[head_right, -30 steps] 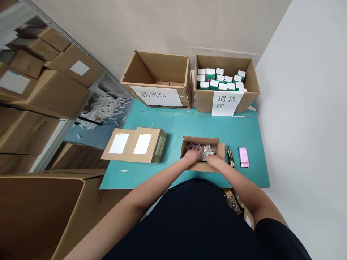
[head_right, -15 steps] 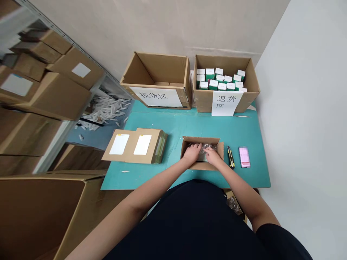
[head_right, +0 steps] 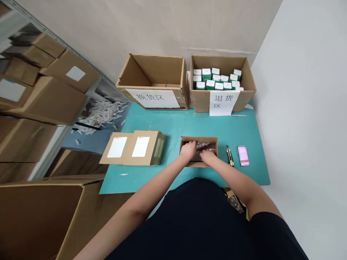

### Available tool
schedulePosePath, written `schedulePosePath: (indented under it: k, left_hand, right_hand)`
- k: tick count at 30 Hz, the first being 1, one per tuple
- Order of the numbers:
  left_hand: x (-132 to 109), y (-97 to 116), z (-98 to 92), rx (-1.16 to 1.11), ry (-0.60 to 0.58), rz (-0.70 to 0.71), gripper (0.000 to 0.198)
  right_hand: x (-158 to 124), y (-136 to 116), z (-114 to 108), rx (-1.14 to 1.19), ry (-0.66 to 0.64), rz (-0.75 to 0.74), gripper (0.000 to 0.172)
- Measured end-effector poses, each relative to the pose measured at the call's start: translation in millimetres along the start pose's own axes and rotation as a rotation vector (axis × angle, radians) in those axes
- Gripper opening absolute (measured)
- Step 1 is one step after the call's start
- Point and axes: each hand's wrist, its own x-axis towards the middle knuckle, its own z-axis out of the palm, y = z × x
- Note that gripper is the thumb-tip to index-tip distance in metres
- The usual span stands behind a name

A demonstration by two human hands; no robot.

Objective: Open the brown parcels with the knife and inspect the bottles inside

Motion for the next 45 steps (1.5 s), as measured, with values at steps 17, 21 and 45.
schedulePosePath:
  k: [17, 21, 45]
  left_hand:
    - [1, -10, -4.9, -0.142, -0.043, 0.013, 0.025]
    - [4, -16, -4.5, -0.161, -0.054, 0.058, 0.03]
    - [26, -58, -15.9, -0.847, -0.07, 0.141, 0.05]
  right_hand:
    - [49, -15, 15, -0.012, -0.101, 0.253, 0.058]
    - [48, -19, 7, -0.025, -0.093, 0.275, 0.062]
    - [-74, 38, -73, 0.047, 0.25, -0.057, 0.076]
